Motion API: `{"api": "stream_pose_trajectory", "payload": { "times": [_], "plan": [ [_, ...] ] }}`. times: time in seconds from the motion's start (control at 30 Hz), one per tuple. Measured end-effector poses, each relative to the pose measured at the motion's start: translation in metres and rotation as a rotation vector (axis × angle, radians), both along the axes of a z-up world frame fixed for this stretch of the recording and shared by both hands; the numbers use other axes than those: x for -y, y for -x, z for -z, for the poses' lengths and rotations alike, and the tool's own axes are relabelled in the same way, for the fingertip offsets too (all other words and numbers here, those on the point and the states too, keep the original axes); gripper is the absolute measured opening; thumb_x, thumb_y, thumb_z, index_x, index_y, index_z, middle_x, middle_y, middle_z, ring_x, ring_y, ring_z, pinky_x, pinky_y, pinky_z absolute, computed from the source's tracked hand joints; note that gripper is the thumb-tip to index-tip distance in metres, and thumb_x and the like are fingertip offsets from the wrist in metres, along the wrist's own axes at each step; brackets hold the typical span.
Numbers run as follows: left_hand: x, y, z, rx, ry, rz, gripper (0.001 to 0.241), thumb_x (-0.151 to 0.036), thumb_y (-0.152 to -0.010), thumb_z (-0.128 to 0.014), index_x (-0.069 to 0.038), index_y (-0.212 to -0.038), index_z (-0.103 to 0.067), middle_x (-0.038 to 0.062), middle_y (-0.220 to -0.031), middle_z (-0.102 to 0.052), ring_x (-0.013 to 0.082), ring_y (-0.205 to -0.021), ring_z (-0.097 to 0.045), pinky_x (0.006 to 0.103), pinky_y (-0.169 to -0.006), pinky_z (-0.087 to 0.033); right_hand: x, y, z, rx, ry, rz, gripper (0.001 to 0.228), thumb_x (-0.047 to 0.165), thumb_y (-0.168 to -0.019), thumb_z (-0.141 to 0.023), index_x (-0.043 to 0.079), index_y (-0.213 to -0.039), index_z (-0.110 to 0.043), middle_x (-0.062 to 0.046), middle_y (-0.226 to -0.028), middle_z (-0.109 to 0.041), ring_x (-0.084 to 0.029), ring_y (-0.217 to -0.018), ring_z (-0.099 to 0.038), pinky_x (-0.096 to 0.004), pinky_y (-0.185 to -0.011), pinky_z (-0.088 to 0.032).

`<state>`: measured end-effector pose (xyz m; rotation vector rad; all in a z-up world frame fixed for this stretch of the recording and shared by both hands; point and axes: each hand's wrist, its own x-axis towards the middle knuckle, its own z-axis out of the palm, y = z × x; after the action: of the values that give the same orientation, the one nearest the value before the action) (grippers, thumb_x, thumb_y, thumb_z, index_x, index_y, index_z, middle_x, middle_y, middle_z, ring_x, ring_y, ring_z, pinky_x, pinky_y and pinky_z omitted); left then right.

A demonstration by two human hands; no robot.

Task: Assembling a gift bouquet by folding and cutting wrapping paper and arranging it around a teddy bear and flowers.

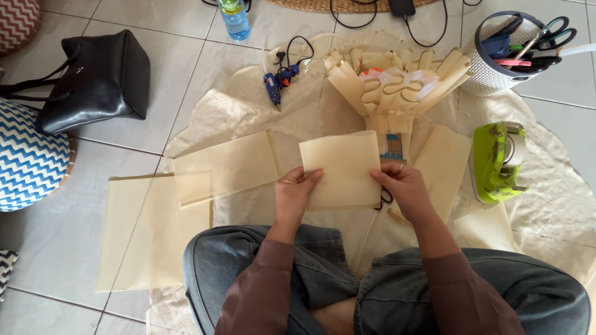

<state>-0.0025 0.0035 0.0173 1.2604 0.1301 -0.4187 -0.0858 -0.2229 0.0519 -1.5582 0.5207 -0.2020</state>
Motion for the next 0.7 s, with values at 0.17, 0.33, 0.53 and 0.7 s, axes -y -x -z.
{"api": "stream_pose_trajectory", "payload": {
  "times": [0.17,0.33,0.53,0.7],
  "plan": [
    [0.004,0.004,0.009,0.006,-0.007,0.042,0.024,-0.014,-0.085,-0.085,-0.004,-0.106,-0.079,0.006,-0.08,-0.077,0.0141,-0.072,-0.073,0.0327,-0.07,-0.064,-0.011,-0.001,-0.018,-0.013,-0.026,0.001,0.022,0.008,-0.077,-0.09,-0.002,-0.09,-0.075,-0.008,-0.068,-0.064,-0.014,-0.062,-0.061,-0.026,-0.059,-0.054],
    [0.004,0.001,0.013,0.015,-0.019,0.071,0.023,-0.016,-0.086,-0.086,-0.004,-0.105,-0.079,0.007,-0.082,-0.078,0.0143,-0.073,-0.073,0.0344,-0.07,-0.064,0.004,-0.001,0.003,-0.015,-0.07,0.015,0.022,0.007,-0.078,-0.09,-0.003,-0.084,-0.072,-0.011,-0.067,-0.066,-0.015,-0.059,-0.063,-0.028,-0.056,-0.055],
    [-0.001,-0.001,0.009,-0.011,-0.009,0.015,0.023,-0.012,-0.086,-0.084,-0.004,-0.106,-0.079,0.007,-0.083,-0.077,0.0156,-0.074,-0.073,0.0337,-0.072,-0.064,0.008,-0.003,0.009,0.061,-0.134,0.051,0.014,0.002,-0.085,-0.084,-0.006,-0.09,-0.074,-0.01,-0.07,-0.066,-0.014,-0.063,-0.065,-0.027,-0.064,-0.059],
    [0.0,0.001,-0.007,0.024,-0.055,0.018,0.029,-0.011,-0.085,-0.084,-0.003,-0.112,-0.077,0.01,-0.087,-0.077,0.0174,-0.079,-0.073,0.0365,-0.076,-0.064,0.012,-0.001,0.011,0.105,-0.007,0.038,0.015,0.004,-0.086,-0.084,-0.006,-0.092,-0.075,-0.013,-0.068,-0.065,-0.016,-0.06,-0.064,-0.03,-0.06,-0.058]
  ]
}}
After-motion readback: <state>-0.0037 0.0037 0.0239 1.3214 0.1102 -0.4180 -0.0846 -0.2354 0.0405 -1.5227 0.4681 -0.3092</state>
